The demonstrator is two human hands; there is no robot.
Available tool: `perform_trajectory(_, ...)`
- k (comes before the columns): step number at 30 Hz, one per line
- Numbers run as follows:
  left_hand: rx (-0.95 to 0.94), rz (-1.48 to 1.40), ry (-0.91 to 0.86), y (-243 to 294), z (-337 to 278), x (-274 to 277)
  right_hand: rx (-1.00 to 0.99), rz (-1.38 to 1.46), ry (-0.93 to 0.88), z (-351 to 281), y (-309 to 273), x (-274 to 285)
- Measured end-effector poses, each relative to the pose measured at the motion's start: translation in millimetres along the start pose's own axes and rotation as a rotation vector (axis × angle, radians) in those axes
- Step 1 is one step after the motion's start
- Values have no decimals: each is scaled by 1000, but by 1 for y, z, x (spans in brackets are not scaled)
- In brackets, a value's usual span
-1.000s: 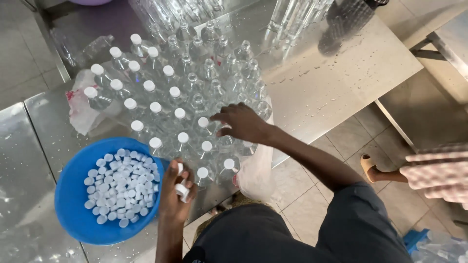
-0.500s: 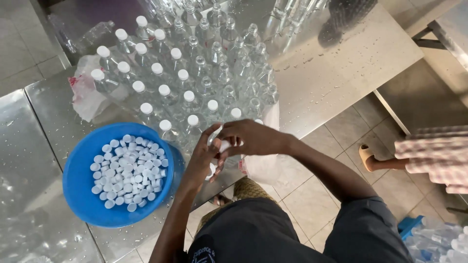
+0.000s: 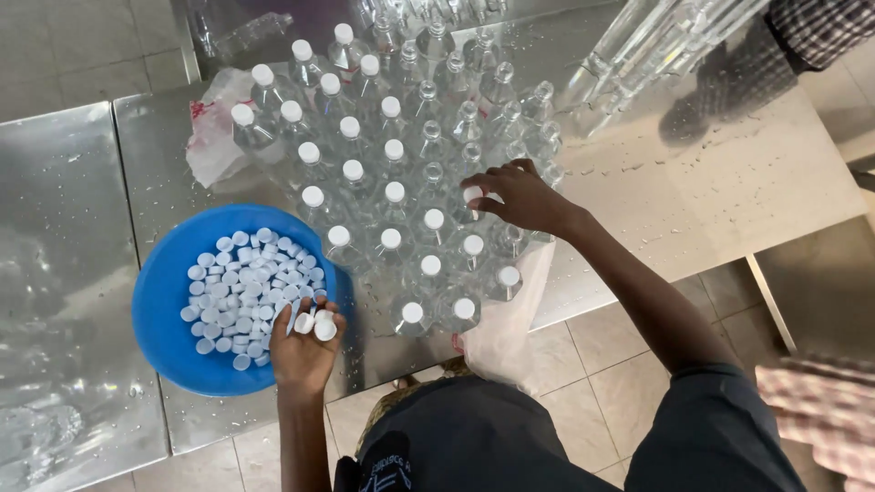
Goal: Manually placing plastic caps onto the tops of filled water bottles on a production table.
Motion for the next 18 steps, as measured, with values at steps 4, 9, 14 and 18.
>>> perform_trajectory(4,-95,74,-42,3,-14,2,-46,63,-192,24,18,-11)
perform_trajectory(9,-189,220,-84,-6,-54,-71,-134,315,-380,49,37,-28)
perform_trajectory(14,-189,335,-286,-35,-78,-151,-88,412,-448,56,37,-32)
perform_trajectory(18,-179,492,-508,-72,-79,-199,-36,162,-257,40,24,-16)
Point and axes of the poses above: each hand's wrist, its own z-axis towards the middle knuckle, its own x-axis out of the back of the hand, y = z × x, the point moved 9 cm from there along z, towards the middle knuckle, and after that the axes turned 12 degrees about -x, right-handed, at the moved point
